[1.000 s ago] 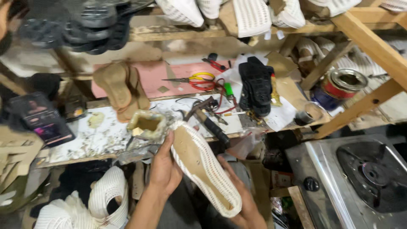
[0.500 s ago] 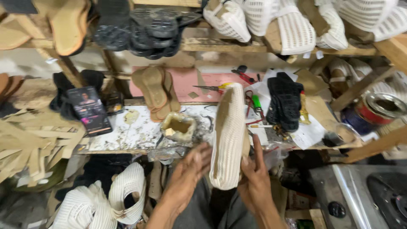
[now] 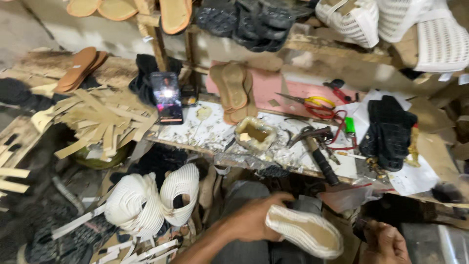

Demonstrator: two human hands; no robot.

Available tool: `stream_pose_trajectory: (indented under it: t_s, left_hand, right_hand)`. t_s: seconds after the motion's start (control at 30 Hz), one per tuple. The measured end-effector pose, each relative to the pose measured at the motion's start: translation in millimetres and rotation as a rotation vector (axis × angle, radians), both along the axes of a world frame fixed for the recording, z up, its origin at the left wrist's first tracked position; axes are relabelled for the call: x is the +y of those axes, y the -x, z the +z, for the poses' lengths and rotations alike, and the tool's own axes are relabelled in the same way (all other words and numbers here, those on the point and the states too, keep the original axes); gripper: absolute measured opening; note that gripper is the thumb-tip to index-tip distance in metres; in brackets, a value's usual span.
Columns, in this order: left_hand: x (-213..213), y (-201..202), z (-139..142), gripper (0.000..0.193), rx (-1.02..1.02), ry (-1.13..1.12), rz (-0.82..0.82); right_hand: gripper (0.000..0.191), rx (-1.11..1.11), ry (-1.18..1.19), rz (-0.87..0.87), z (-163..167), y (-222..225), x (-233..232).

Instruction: The person sits at a cluttered workbench and trims excess material from a white mesh shoe upper mounted on a last, using scissors and a small blade. They turn the shoe repeatedly to trim around the sole edge, tap the sole with a hammer, and fit a white elastic strap around the shoe before setting it down.

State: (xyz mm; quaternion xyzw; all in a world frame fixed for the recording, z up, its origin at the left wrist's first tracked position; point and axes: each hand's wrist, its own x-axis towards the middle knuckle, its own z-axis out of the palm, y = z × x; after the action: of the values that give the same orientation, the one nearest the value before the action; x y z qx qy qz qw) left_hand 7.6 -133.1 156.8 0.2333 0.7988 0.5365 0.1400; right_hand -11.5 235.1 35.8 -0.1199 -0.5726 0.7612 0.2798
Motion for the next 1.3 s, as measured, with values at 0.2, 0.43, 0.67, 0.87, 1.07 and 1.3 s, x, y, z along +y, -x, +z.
stream_pose_trajectory:
  t_s: [0.2,0.43,0.67,0.87,1.07,1.3]
  left_hand:
    - [3.5,-12.4,-34.7,0.089,0.362,0.091,-0.166]
    - [-94.4,18.9,-9.7,0.027,0.153,-0.156,0.494]
    - [-61.4,-21.4,-22.0,0.055,0.376,0.052,0.436]
    - [33.6,-23.4,-54.2,0.075,-0.301,-0.056,0.434]
    - [26.7,-29.9,-81.3,0.060,-0.481,-0.548,0.364]
    - [74.4,-37.7,-64.7,0.044,-0.964,-1.190,0.553]
  right_hand:
    - [0.065,-0.194,-0.177,0.303,-34.2,-14.7,-9.1]
    - [0.067,-0.670,-0.491,0.343,-45.3,-5.1,-33.3]
    - [0.063,-0.455,-0.525,0.421,-5.6,-25.3,-54.2]
    - [0.068,-1.278,-0.714,0.315,4.7,-34.9,-33.7]
    - [0.086,-0.538,-0.340,0.129,-5.6,-65.6,2.5]
    - [0.078,-0.057,-0.239,0.443,33.2,-49.6,-82.0]
